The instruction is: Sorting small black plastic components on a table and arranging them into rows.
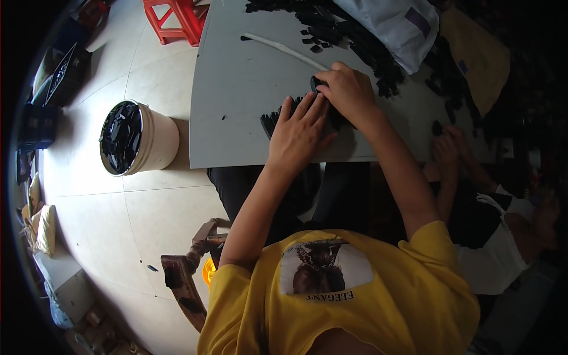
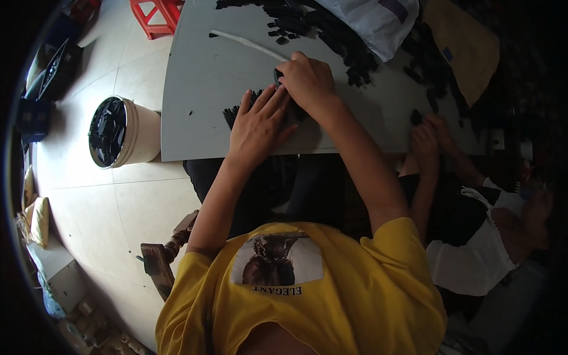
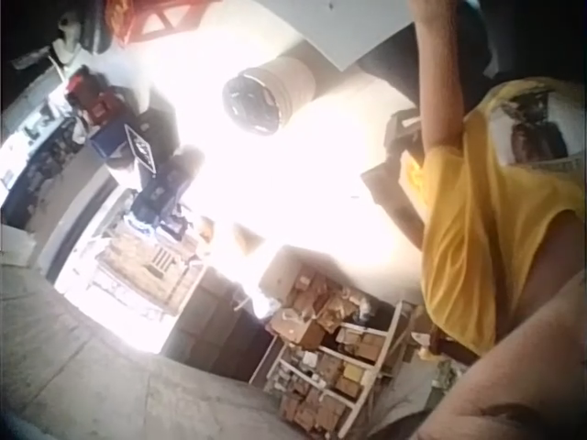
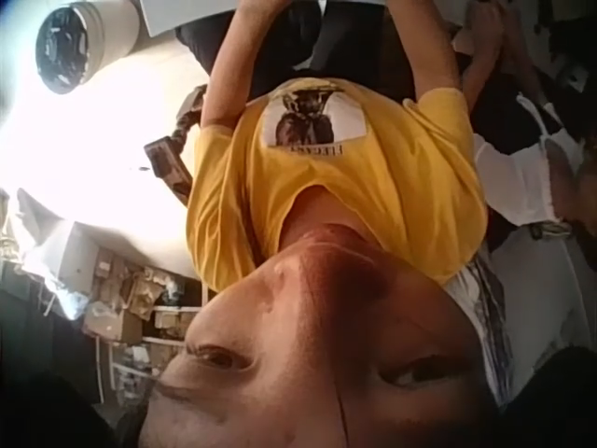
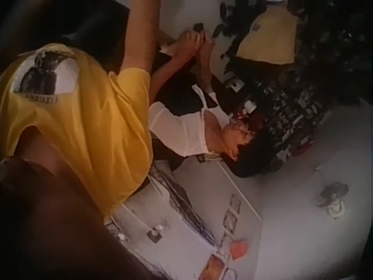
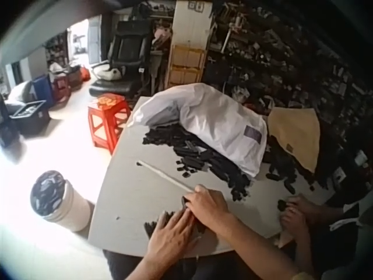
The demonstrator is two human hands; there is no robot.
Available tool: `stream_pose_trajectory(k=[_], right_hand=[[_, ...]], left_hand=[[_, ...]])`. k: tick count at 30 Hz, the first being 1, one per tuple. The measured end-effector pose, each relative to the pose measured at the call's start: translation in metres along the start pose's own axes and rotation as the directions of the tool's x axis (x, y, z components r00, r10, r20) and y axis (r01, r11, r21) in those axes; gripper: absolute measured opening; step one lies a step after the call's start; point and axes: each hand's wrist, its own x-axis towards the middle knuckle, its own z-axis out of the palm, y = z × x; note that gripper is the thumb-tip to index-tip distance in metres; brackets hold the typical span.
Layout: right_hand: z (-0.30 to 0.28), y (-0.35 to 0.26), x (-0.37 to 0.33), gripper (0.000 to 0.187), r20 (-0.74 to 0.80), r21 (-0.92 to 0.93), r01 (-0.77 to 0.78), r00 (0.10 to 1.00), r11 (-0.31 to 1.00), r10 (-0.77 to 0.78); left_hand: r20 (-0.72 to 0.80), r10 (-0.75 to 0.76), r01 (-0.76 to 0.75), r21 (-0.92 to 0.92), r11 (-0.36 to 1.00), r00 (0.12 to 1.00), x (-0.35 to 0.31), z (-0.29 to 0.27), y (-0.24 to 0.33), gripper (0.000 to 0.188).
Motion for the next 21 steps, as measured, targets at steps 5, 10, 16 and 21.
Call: stream_pose_trajectory(k=[5, 10, 16, 21], right_hand=[[0.004, 0.006, 0.008, 0.020, 0.060, -0.112, 0.160, 0.986, 0.981, -0.154], [0.004, 0.015, 0.010, 0.020, 0.086, -0.030, 0.216, 0.973, 0.976, -0.212], [-0.004, 0.015, 0.004, 0.018, 0.140, -0.005, 0.186, 0.973, 0.983, -0.184], [-0.002, 0.003, 0.011, 0.019, 0.275, -0.211, 0.282, 0.936, 0.936, -0.220]], left_hand=[[0.005, -0.007, 0.007, -0.010, 1.000, 1.000, -0.001, -0.001, -0.001, 0.059], [0.024, -0.013, 0.013, -0.024, 1.000, 1.000, 0.000, -0.001, -0.001, 0.058], [0.042, -0.003, 0.004, -0.014, 1.000, 0.999, 0.002, -0.002, -0.002, 0.057], [0.019, 0.006, -0.007, 0.009, 1.000, 1.000, -0.001, 0.001, -0.002, 0.058]])
